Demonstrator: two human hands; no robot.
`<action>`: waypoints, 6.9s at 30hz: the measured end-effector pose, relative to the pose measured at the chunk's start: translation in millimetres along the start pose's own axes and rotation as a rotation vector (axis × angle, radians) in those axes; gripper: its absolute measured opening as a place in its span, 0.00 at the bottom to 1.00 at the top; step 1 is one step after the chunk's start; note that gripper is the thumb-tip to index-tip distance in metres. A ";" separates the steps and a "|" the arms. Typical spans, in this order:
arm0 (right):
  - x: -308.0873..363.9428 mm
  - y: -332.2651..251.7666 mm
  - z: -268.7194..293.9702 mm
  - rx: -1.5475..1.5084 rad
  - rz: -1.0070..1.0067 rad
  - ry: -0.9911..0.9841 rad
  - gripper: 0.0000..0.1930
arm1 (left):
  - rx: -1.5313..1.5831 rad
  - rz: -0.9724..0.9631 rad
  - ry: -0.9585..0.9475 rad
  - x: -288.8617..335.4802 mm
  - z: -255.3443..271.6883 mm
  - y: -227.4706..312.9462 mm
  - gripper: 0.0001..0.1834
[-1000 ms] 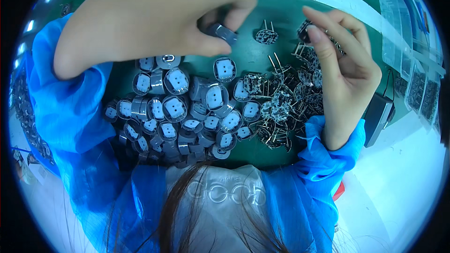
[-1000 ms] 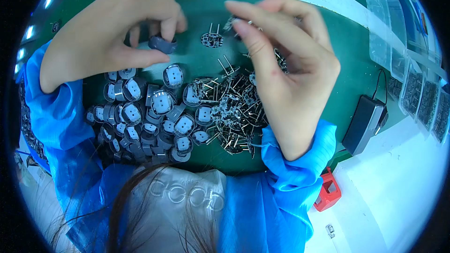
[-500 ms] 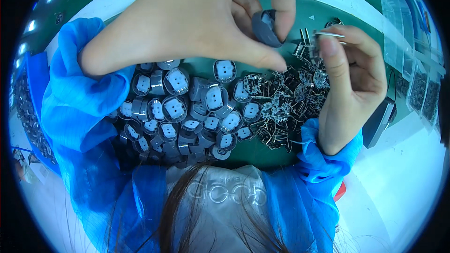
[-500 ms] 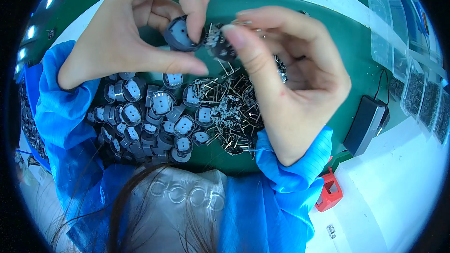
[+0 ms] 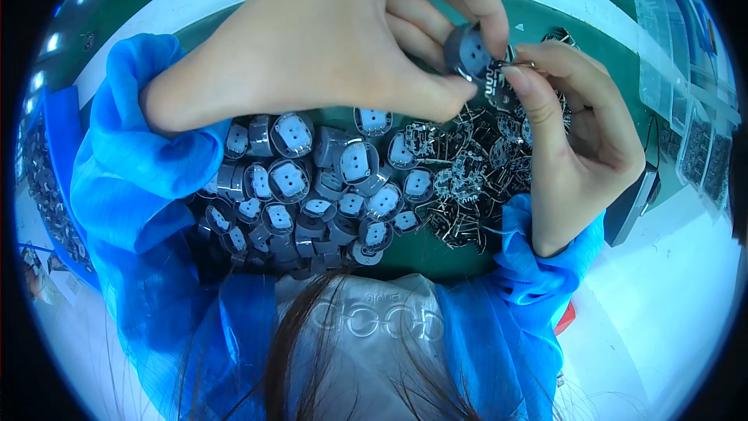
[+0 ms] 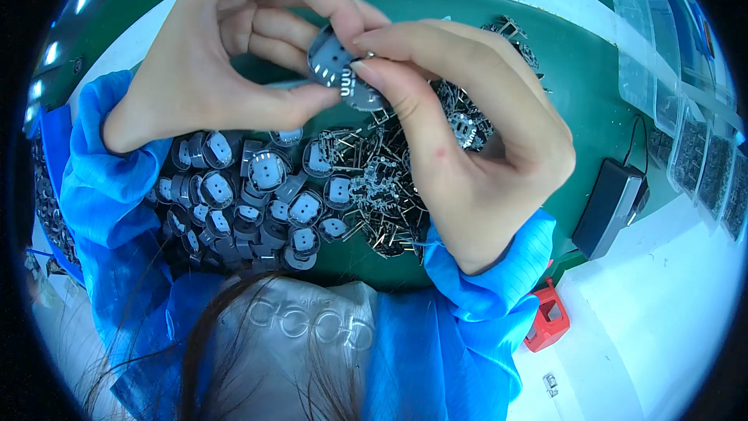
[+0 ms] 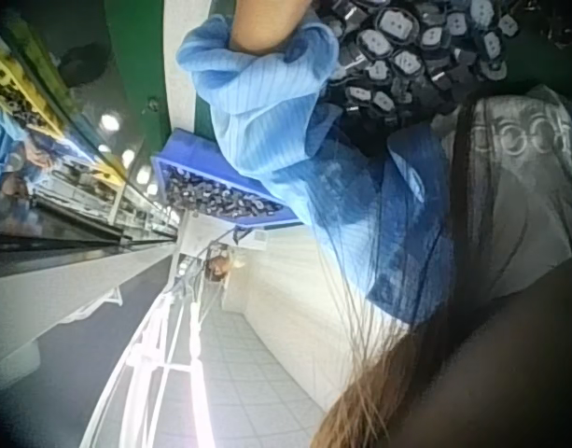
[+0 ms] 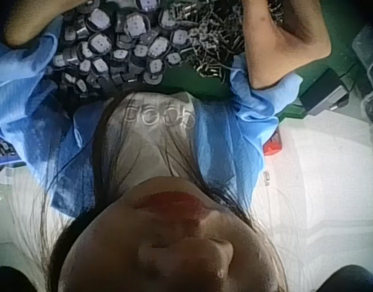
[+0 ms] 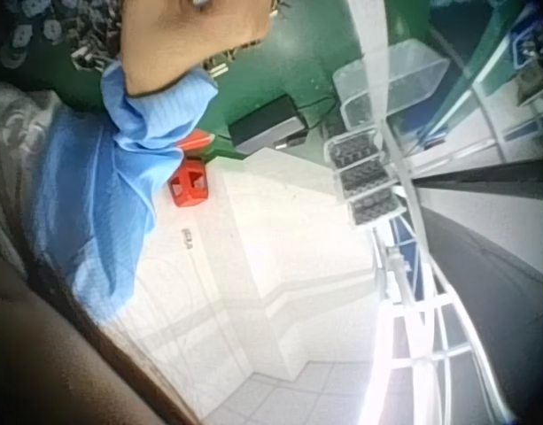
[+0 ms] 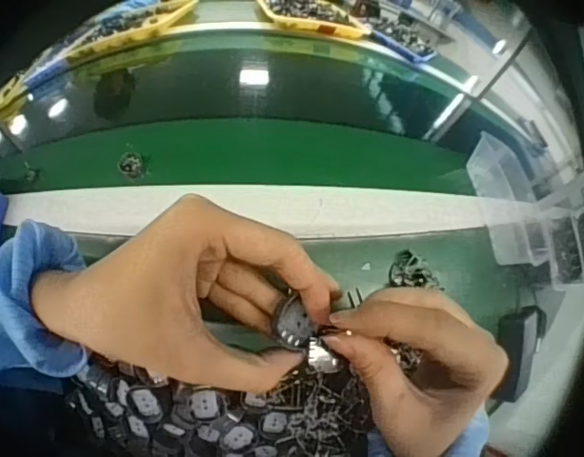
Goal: The person repeatedly picks up small grey plastic housings and metal pin connectors from a green workbench. They insert the metal pins into the housings by hand and place the assembled units back onto the table. The process is repetitive and involves handling small parts one at a time.
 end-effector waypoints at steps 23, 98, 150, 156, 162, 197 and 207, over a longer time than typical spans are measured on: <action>1.5 -1.6 -14.9 0.100 0.022 0.104 0.10 | -0.071 0.068 0.025 3.4 -10.2 12.4 0.16; 2.4 -3.3 -11.9 -0.219 -0.416 0.239 0.08 | -0.234 0.098 0.079 6.6 -11.2 10.2 0.25; 3.9 -5.5 -30.3 -0.226 -0.182 0.110 0.18 | -0.174 0.074 0.258 9.1 -11.9 24.2 0.11; 6.9 -1.6 -34.4 -0.353 -0.262 0.108 0.16 | -0.282 -0.157 0.286 10.0 -21.2 18.7 0.11; -5.7 -1.1 -6.0 0.009 -0.185 0.164 0.19 | -0.428 0.084 0.259 -2.5 43.0 21.8 0.14; 114.3 -79.6 -239.1 0.397 0.894 -0.683 0.22 | -1.199 -0.766 0.668 194.9 -69.5 149.3 0.15; 108.8 -71.0 -220.8 0.264 1.156 -0.700 0.12 | -0.966 -1.388 1.101 263.6 -132.7 157.2 0.10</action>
Point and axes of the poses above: each hand's wrist, its own x-axis away from the middle knuckle, its own z-axis out of the back of the hand, y = z × x, the point moved 2 cm from there along -x, towards the middle knuckle, and after that the axes turned 9 degrees about -x, right-handed, at the moved point
